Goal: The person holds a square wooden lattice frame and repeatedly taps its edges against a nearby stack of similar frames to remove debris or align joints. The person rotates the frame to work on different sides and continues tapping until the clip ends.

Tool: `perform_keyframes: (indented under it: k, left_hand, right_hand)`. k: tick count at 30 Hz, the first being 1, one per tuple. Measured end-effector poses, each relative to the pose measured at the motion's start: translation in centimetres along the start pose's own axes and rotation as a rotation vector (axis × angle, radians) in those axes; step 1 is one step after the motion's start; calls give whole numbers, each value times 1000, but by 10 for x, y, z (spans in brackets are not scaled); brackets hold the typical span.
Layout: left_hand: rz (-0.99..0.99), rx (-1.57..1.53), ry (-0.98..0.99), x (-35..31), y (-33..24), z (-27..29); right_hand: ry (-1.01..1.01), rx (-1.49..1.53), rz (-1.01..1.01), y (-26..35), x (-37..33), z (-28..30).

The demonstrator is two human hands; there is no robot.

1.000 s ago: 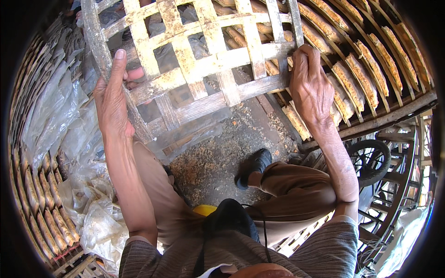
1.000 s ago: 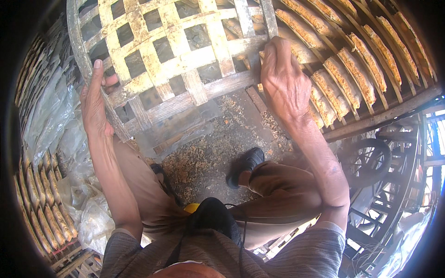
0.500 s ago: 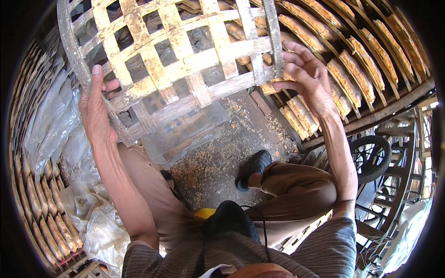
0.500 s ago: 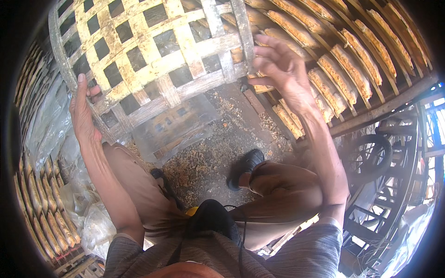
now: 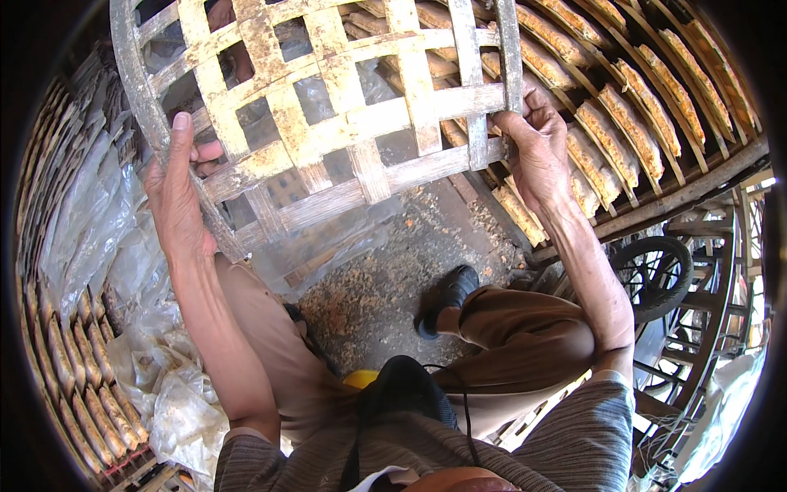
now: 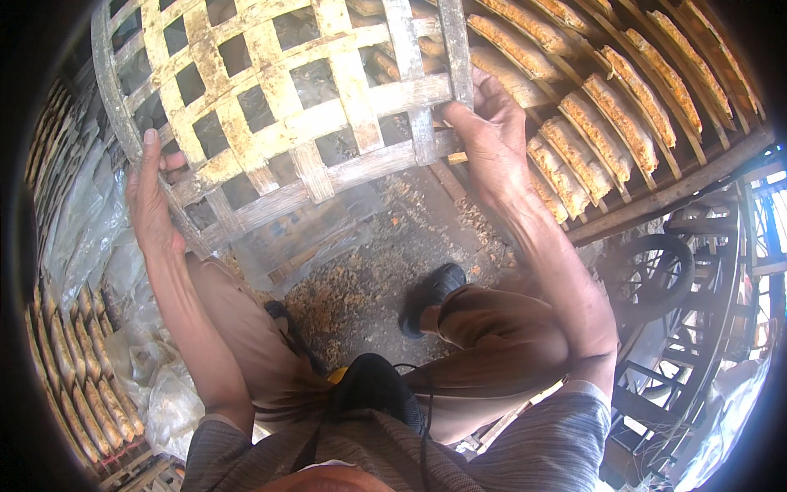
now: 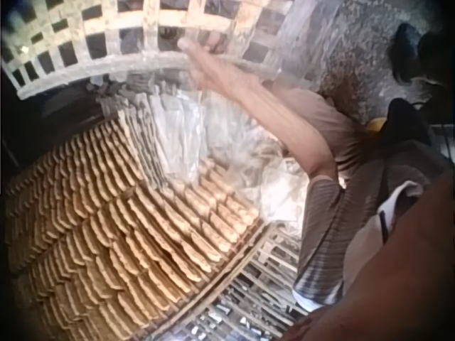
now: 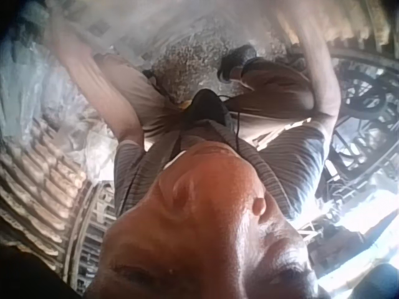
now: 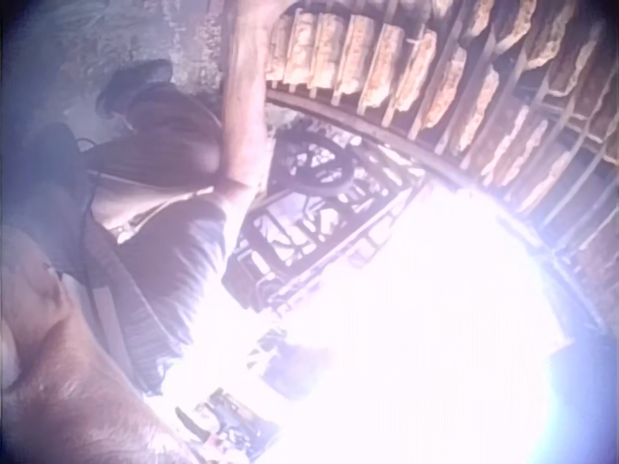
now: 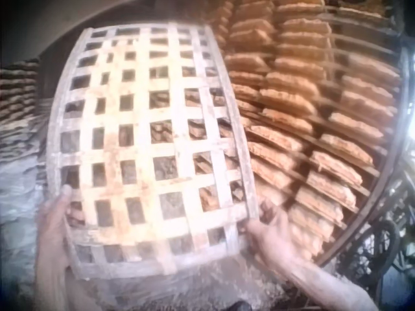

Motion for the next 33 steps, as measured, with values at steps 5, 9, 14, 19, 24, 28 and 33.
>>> perform_keyframes:
  k: [5,9,14,19,24,28,33]
  left_hand:
    - [-45,-11,-6,2,1,1]
    - [-87,51,-33,-1,-7,3]
    - [-79,68,-26,-1,-7,5]
    - [-47,82,-44,2,-5,9]
    - [-80,70,-37,0,-6,7]
    - [-41,86,-85,1,-7,8]
    - [25,17,-34,-1,-1,0]
  right_hand:
    - [249,-160,-141,-19,8,4]
    - [379,-222,-228,-21,1,2]
    - [459,146,-282,-15,-1,6]
    - [510,-244,-207,-14,-4,5]
    - [368,-453,314,11,-12,-2]
    - [294,-960,817,27,-27,-7]
    - [136,-1186,1025,30,-32,-4]
Point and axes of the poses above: each hand's wrist, its own x-axis towards the middle knuckle, its own z-axis out of the back of the hand, y = z × x, the point moved 7 cm from there along x, towards the middle knuckle, and after that the axes turned 5 degrees about -y, right-handed, at the moved point
